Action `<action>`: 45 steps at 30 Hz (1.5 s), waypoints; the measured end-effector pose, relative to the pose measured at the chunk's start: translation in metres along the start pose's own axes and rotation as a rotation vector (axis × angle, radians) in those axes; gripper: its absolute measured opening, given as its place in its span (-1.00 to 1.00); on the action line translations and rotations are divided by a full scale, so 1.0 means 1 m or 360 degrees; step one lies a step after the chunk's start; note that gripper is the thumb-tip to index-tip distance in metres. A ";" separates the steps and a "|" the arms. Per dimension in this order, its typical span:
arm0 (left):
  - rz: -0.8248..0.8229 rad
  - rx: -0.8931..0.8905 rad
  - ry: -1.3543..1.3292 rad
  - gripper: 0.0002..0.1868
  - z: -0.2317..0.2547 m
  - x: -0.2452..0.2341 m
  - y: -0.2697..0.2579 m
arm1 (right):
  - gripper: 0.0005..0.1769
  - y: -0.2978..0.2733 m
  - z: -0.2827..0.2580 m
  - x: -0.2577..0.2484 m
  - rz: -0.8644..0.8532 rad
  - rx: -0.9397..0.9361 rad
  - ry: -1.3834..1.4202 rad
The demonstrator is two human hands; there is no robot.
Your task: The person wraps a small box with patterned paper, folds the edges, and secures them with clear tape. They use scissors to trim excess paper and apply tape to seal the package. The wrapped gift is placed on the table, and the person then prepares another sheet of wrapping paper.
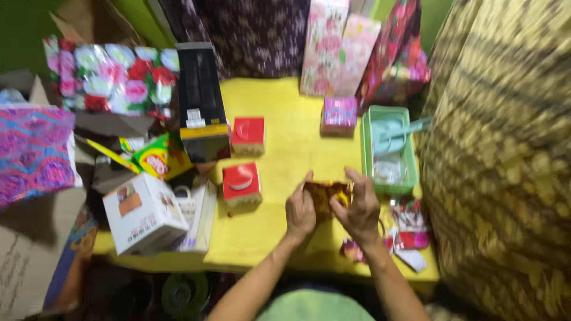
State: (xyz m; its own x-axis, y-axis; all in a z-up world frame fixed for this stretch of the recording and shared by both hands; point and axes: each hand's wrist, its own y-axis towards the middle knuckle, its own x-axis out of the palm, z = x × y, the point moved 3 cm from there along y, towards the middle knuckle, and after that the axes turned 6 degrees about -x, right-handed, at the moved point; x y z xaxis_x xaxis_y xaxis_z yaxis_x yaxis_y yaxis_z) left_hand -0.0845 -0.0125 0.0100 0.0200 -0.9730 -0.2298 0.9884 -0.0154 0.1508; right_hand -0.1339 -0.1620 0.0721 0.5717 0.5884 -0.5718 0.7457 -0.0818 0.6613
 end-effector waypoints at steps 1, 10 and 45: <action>0.0007 -0.0025 0.0023 -0.54 0.002 0.000 -0.001 | -0.27 -0.003 0.002 0.003 -0.0070 0.0145 -0.0001; 0.0047 0.0162 -0.0088 -0.55 0.003 0.000 0.007 | -0.68 -0.026 0.039 0.020 0.0371 0.0413 0.0571; -0.0337 0.0263 -0.0004 -0.39 0.005 -0.012 0.003 | -0.31 -0.021 0.050 0.051 -0.0313 0.1067 0.0770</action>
State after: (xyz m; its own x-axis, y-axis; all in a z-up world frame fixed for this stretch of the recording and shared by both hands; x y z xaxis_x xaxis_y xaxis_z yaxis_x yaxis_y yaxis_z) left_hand -0.0823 -0.0025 0.0181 -0.1851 -0.9448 -0.2705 0.9326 -0.2556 0.2548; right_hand -0.1031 -0.1702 0.0046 0.3150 0.9084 -0.2749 0.9485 -0.3117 0.0566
